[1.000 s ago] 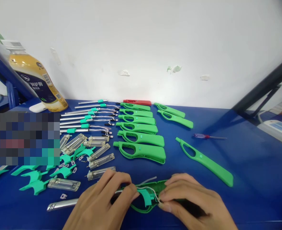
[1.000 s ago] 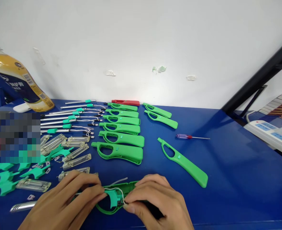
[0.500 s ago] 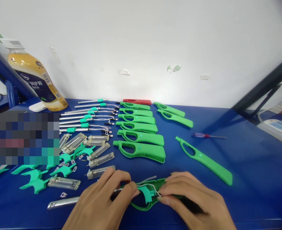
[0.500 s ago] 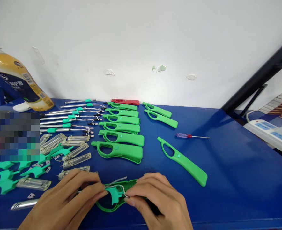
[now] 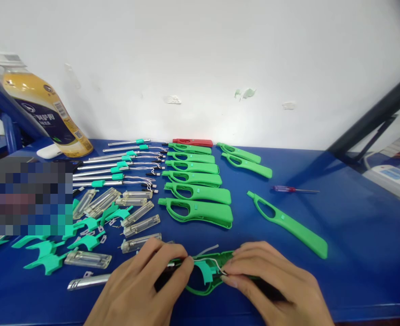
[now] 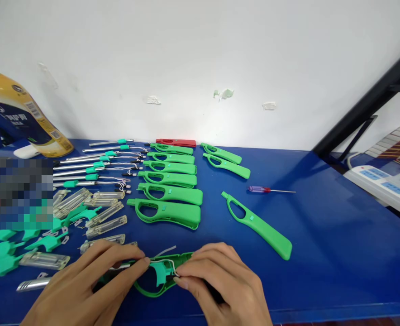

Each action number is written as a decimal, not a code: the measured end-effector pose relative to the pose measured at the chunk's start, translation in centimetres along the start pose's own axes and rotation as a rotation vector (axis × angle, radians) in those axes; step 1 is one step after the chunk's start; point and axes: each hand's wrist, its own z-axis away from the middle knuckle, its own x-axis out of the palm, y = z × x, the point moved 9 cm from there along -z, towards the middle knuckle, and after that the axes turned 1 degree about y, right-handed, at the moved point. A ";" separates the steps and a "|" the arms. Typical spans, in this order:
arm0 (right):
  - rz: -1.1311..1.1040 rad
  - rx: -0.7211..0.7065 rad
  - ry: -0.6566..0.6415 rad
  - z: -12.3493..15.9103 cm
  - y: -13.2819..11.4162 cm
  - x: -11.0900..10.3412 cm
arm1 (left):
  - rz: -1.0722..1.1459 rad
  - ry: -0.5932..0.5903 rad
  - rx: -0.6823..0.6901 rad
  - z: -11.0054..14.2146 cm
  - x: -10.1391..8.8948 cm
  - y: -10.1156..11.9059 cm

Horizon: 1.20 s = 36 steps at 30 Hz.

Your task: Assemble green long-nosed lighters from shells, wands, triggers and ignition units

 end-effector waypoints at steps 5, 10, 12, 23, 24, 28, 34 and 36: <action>0.025 0.000 -0.021 0.0 0.0 0.1 | 0.009 0.017 0.008 0.0 -0.4 0.3; 0.075 0.010 -0.028 0.1 -0.1 0.1 | 0.003 0.041 0.056 -0.6 -0.6 1.0; 0.105 0.013 -0.032 0.3 0.0 0.1 | 0.009 0.051 0.082 -0.7 -0.5 1.2; 0.147 -0.024 -0.041 0.4 -0.3 0.4 | 0.019 0.118 0.061 -2.3 -1.4 1.9; 0.140 -0.031 -0.042 0.4 -0.3 0.4 | 0.012 0.122 0.055 -2.3 -1.5 1.9; 0.129 -0.019 -0.061 0.4 -0.2 0.4 | -0.015 0.080 0.062 -1.8 -1.3 1.8; 0.140 -0.088 -0.024 0.2 -0.4 0.4 | -0.029 0.024 0.059 -1.5 -1.2 1.8; 0.159 -0.121 -0.018 0.3 -0.6 0.4 | -0.042 0.044 0.042 -1.7 -1.0 2.0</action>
